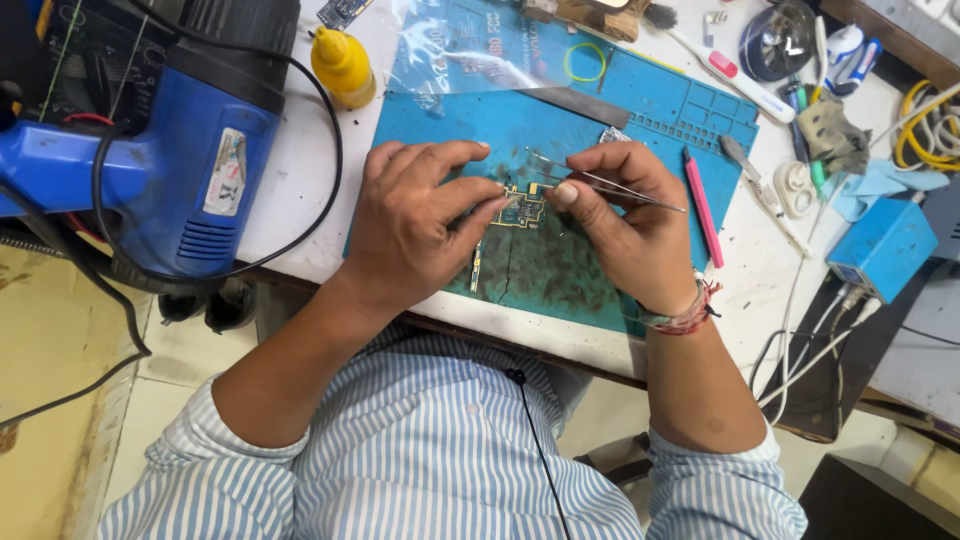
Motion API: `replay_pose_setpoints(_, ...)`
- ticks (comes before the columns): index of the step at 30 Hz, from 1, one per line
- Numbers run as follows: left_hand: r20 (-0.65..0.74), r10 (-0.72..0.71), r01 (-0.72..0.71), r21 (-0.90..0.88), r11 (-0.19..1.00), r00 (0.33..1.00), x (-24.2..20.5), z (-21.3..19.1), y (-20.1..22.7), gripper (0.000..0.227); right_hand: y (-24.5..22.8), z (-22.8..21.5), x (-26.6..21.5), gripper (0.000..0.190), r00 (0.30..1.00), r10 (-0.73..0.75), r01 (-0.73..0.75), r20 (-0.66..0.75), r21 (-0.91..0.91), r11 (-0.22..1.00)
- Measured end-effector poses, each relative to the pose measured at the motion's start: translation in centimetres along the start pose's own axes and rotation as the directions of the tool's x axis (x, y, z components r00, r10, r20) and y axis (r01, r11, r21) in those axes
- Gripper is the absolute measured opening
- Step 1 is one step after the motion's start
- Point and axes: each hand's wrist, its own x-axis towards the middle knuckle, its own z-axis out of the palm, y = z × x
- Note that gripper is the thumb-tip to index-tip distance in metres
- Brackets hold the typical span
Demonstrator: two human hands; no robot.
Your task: The person uses tweezers to manipulate components on a small circuit board. They apply a liquid from a yellow bottle and use a magnifying glass to inspect the board. Finally, they use a soldering iron to work on the board's connections.
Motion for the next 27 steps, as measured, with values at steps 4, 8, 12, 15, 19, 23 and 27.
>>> replay_pose_setpoints(4,0.007,-0.001,0.001,0.007,1.000,1.000,-0.1,0.1,-0.1,0.013,0.0,-0.1,-0.2,0.024,0.996,0.086,-0.086,0.007,0.155,0.984)
replay_pose_setpoints(8,0.009,-0.001,0.001,0.033,0.999,1.000,-0.2,0.2,-0.2,0.014,-0.2,0.0,-0.3,0.024,0.994,0.109,-0.109,0.001,0.077,0.991)
replay_pose_setpoints(12,0.013,0.001,-0.002,0.038,0.999,1.000,-0.4,0.1,-0.3,0.015,-0.1,0.6,-0.5,0.022,0.994,0.108,-0.107,-0.027,0.032,0.994)
replay_pose_setpoints(15,0.008,0.011,-0.011,0.046,0.999,1.000,-0.4,0.3,-0.3,0.016,0.1,0.7,-0.5,0.021,0.996,0.088,-0.088,0.000,0.011,0.996)
replay_pose_setpoints(19,0.002,0.026,-0.026,0.070,0.997,1.000,-0.6,0.5,-0.4,0.015,0.0,0.9,-0.6,0.019,0.996,0.093,-0.093,0.000,-0.008,0.996)
replay_pose_setpoints(23,0.006,0.034,-0.034,0.089,0.995,0.999,-0.8,0.5,-0.5,0.015,-0.1,0.9,-0.5,0.018,0.996,0.095,-0.094,0.003,-0.050,0.994)
replay_pose_setpoints(27,0.013,0.053,-0.054,0.111,0.992,0.999,-0.9,0.4,-0.4,0.013,-0.1,1.1,-0.5,0.017,0.996,0.088,-0.088,-0.002,-0.048,0.995)
